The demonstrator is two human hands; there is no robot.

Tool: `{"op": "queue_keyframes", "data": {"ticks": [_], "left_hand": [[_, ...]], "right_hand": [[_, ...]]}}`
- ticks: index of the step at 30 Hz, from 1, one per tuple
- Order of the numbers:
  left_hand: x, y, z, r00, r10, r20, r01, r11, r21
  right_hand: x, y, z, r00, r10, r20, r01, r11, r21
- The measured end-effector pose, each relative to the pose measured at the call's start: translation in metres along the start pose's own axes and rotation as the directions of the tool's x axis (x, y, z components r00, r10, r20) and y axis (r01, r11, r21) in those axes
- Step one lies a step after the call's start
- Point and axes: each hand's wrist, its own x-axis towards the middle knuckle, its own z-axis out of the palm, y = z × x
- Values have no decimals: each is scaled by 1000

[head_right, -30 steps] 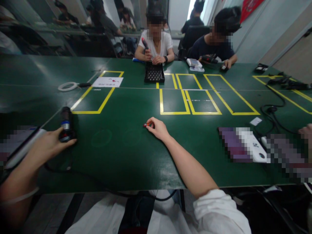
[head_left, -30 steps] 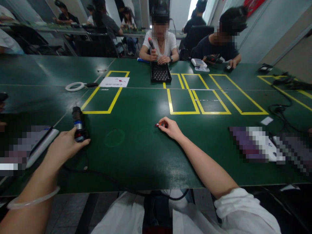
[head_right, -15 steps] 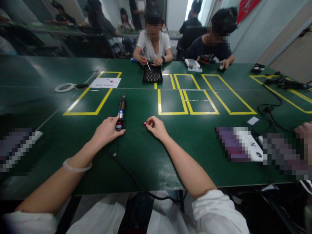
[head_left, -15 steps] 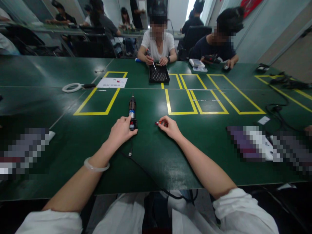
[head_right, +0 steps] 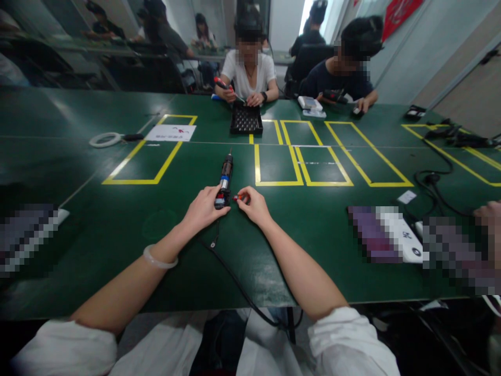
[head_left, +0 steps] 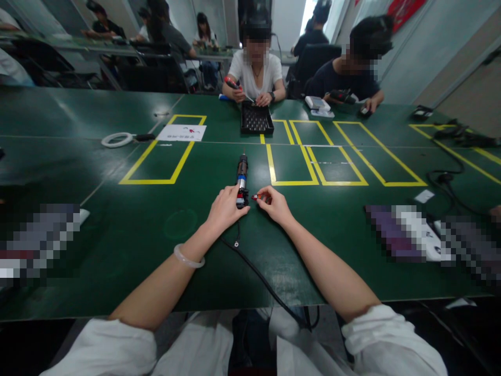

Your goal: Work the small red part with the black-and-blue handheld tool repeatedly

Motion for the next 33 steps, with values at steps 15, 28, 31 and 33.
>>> {"op": "queue_keyframes", "data": {"ticks": [15,28,31,33], "left_hand": [[-11,18,5,999,51,-15,-50,998,33],[-13,24,5,999,-44,-3,44,991,126],[-10,28,5,998,-59,-10,60,984,170],[-8,31,5,996,-85,-15,87,978,191]], "right_hand": [[-1,0,1,992,-105,65,114,982,-153],[-5,-5,0,997,-74,37,77,992,-103],[-5,-4,0,998,-62,16,63,994,-85],[-5,-3,-1,998,-60,9,60,996,-68]]}}
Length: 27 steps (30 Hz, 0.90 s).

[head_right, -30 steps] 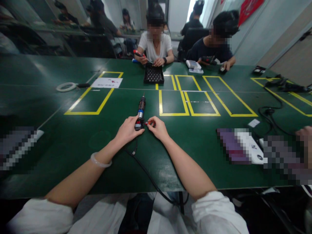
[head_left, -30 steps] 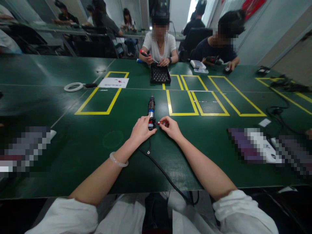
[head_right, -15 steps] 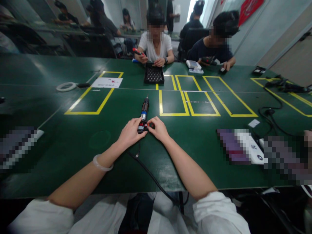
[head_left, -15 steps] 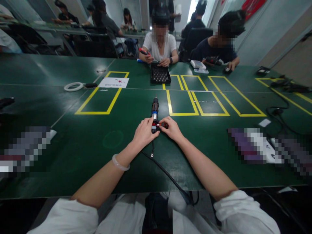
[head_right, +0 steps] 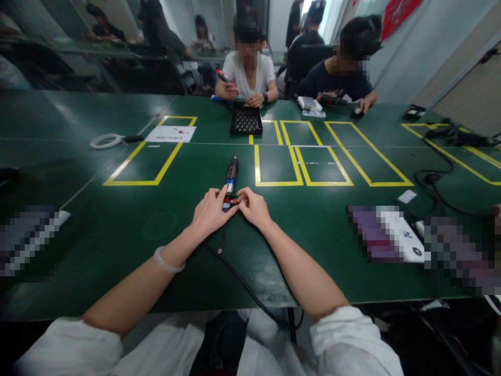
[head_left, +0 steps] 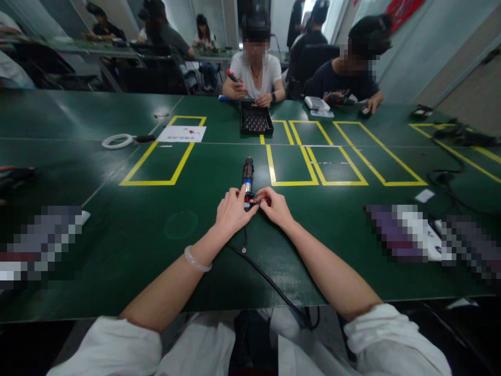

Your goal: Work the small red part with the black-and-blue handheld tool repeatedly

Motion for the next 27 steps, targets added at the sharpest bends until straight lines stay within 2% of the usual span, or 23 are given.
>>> {"op": "queue_keyframes", "data": {"ticks": [5,15,20,27], "left_hand": [[5,4,0,998,-62,-4,63,998,30],[3,-10,-5,1000,-15,-6,15,997,77],[-12,-34,-16,1000,10,20,-13,990,138],[-51,-92,-36,990,-123,64,106,968,229]], "right_hand": [[0,0,0,1000,0,9,0,999,33],[-2,3,3,994,-38,105,29,996,84],[-2,4,0,991,-15,135,-1,993,116],[-2,3,-3,989,1,147,-12,997,79]]}}
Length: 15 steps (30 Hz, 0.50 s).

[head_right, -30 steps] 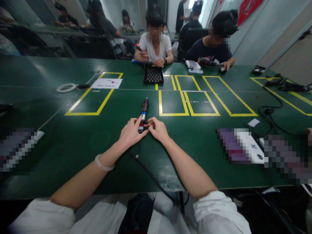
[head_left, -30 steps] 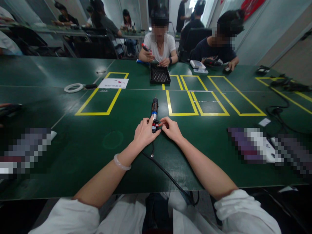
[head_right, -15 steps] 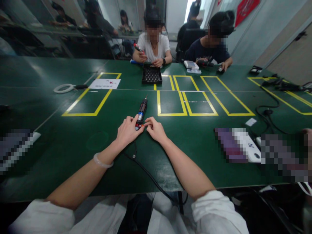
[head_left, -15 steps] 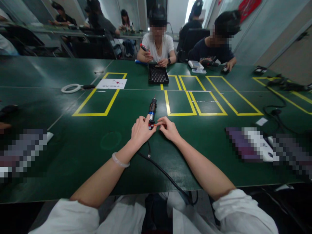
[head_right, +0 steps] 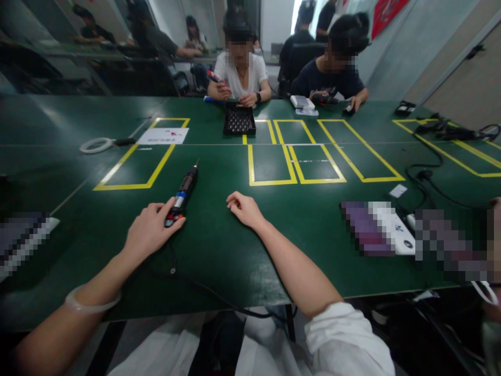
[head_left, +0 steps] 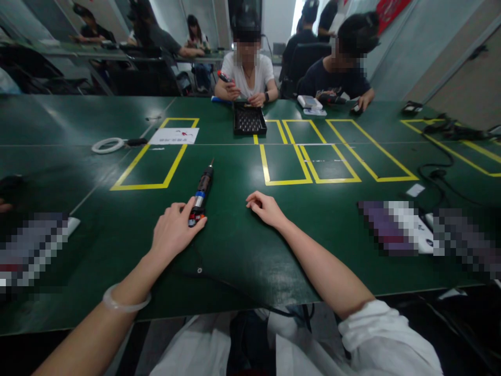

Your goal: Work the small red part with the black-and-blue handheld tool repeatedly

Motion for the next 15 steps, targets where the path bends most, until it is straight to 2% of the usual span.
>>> {"op": "queue_keyframes", "data": {"ticks": [5,9,15], "left_hand": [[-22,-51,-5,988,-138,62,133,987,86],[-38,-87,-9,961,-266,81,246,949,198],[-60,-120,-12,926,-375,41,343,882,323]], "right_hand": [[0,-1,0,1000,-6,-2,6,1000,-7],[0,-3,1,1000,-1,0,1,1000,-14],[0,-1,0,1000,-4,3,4,1000,-13]]}}
